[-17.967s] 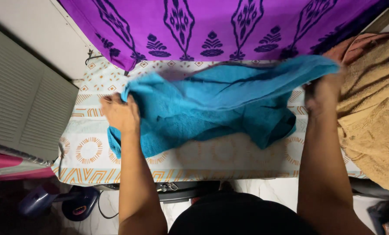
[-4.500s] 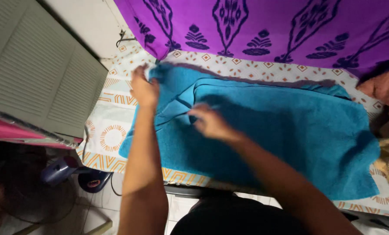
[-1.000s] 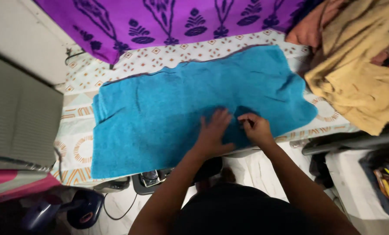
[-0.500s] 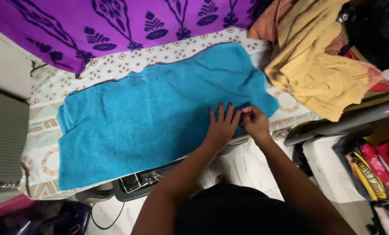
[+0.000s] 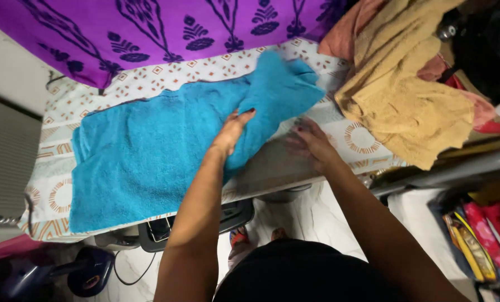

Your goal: Folding various towels and a striped garment on a table.

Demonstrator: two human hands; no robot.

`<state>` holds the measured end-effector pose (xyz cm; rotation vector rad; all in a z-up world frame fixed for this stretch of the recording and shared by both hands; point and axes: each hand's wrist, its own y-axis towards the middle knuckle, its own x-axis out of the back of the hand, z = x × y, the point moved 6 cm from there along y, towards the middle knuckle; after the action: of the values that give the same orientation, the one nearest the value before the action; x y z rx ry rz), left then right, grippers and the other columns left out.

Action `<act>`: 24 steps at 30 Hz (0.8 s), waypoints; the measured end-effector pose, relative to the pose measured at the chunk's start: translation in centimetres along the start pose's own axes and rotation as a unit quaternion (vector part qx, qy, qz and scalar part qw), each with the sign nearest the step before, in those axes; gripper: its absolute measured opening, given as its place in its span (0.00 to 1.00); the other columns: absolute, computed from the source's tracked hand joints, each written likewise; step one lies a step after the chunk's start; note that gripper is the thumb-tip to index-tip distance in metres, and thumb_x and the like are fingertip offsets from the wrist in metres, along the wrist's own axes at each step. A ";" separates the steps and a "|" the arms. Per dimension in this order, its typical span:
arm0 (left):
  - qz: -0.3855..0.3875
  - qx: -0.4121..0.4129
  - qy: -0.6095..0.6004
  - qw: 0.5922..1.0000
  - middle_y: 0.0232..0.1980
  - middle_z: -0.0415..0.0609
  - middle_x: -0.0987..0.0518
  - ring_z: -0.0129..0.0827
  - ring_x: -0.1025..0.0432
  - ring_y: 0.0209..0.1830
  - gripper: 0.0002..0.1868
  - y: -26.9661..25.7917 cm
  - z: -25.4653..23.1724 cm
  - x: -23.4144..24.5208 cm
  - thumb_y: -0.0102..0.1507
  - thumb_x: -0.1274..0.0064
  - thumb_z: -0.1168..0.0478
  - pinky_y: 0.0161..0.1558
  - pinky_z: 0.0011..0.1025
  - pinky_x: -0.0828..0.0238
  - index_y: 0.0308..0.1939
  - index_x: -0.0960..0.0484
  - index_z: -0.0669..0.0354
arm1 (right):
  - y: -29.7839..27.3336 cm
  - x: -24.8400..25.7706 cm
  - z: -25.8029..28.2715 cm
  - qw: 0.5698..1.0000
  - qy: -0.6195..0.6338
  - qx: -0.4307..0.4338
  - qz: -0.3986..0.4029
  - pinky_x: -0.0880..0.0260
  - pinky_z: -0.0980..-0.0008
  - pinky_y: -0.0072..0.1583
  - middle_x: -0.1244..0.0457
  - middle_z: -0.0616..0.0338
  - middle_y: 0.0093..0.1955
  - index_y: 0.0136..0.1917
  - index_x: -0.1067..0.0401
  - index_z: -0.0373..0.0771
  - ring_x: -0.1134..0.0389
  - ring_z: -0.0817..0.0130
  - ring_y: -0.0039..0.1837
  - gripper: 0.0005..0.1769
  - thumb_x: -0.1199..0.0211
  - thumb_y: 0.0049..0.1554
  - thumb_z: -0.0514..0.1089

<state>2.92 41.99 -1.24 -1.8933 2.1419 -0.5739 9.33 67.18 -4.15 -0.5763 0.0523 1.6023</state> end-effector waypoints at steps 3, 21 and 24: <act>-0.004 0.061 -0.026 0.998 0.83 0.53 0.52 0.47 0.57 0.83 0.61 -4.1 -2.0 1.1 0.53 0.46 0.34 0.74 0.53 0.61 0.82 0.57 0.53 | 6.1 0.5 -3.4 0.996 0.019 -0.021 0.086 0.31 0.39 0.63 0.41 0.53 0.70 0.75 0.49 0.47 0.33 0.46 0.67 0.32 0.43 0.63 0.51; 0.215 -0.311 0.173 0.909 0.86 0.49 0.46 0.45 0.48 0.83 0.34 -5.5 6.9 -9.7 0.61 0.43 0.51 0.76 0.36 0.48 0.71 0.32 0.47 | 23.2 6.4 3.4 0.975 0.154 0.078 0.137 0.34 0.46 0.68 0.35 0.49 0.64 0.69 0.36 0.37 0.33 0.49 0.65 0.28 0.43 0.64 0.57; 0.159 -0.332 0.322 0.872 0.86 0.50 0.50 0.52 0.53 0.84 0.28 -7.3 4.1 -12.4 0.59 0.42 0.52 0.74 0.53 0.53 0.64 0.26 0.45 | 28.1 9.4 2.9 0.967 0.120 0.168 0.151 0.33 0.52 0.72 0.36 0.48 0.69 0.77 0.38 0.32 0.33 0.53 0.68 0.30 0.41 0.68 0.50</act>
<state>12.97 52.98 -2.86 -1.6869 3.3643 -0.4711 -18.21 73.20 -13.79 -0.5084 0.6072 1.7598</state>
